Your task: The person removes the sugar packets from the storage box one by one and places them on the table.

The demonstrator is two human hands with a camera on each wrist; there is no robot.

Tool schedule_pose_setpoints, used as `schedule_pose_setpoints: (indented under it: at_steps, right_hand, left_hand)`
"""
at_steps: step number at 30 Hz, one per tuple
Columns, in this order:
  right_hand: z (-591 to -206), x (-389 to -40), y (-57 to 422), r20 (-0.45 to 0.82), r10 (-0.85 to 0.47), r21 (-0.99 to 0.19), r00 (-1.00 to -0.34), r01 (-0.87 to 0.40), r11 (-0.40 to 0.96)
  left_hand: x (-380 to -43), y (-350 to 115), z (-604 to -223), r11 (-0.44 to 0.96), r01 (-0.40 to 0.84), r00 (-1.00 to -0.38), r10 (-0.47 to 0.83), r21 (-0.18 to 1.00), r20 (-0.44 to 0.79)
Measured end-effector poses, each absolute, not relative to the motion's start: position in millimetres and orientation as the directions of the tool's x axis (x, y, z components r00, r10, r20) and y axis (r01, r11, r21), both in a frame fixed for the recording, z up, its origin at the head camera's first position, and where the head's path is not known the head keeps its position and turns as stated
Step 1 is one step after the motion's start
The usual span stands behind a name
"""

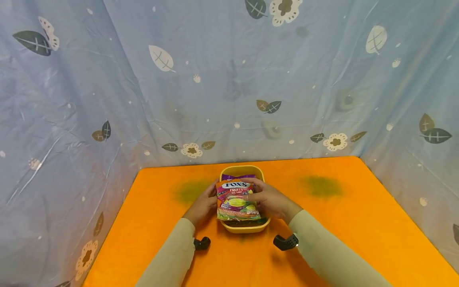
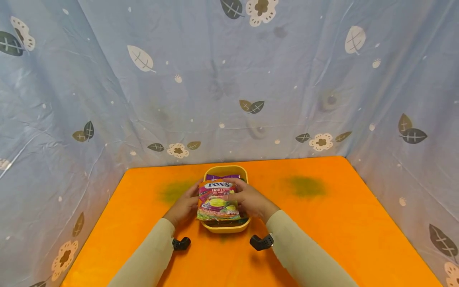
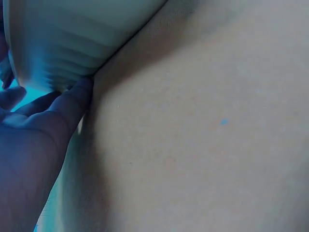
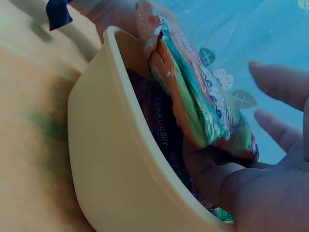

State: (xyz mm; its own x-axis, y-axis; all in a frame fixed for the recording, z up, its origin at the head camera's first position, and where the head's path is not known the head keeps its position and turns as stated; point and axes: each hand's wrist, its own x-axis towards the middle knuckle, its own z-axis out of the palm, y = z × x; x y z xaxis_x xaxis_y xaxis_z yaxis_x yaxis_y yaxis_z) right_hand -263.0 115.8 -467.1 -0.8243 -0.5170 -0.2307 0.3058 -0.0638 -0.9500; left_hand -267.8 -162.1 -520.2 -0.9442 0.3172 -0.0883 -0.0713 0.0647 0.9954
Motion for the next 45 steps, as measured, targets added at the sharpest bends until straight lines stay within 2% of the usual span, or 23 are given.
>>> schedule_pose_setpoints:
  at_steps: [14, 25, 33, 45]
  right_hand:
    - [-468.6, -258.7, 113.9, -0.201, -0.572, -0.952, -0.795, 0.297, -0.079]
    - [-459.8, -262.3, 130.2, -0.133, -0.461, -0.953, -0.878, 0.241, -0.185]
    - [-445.8, -273.1, 162.2, -0.048, -0.427, -0.953, -0.903, 0.169, -0.251]
    - [-452.6, -278.4, 212.1, -0.047, -0.345, -0.953, -0.937, 0.146, -0.265]
  left_hand:
    - [-268.2, -161.6, -521.4, 0.051, -0.062, -0.946, 0.317, 0.997, -0.075]
    - [-269.6, -160.4, -522.0, -0.022, -0.123, -0.943, 0.313, 0.992, -0.110]
    - [-270.5, -161.5, -523.8, -0.039, -0.112, -0.943, 0.318, 0.993, -0.093]
    - [-267.7, -161.3, -523.7, 0.000, -0.114, -0.947, 0.303, 0.994, -0.108]
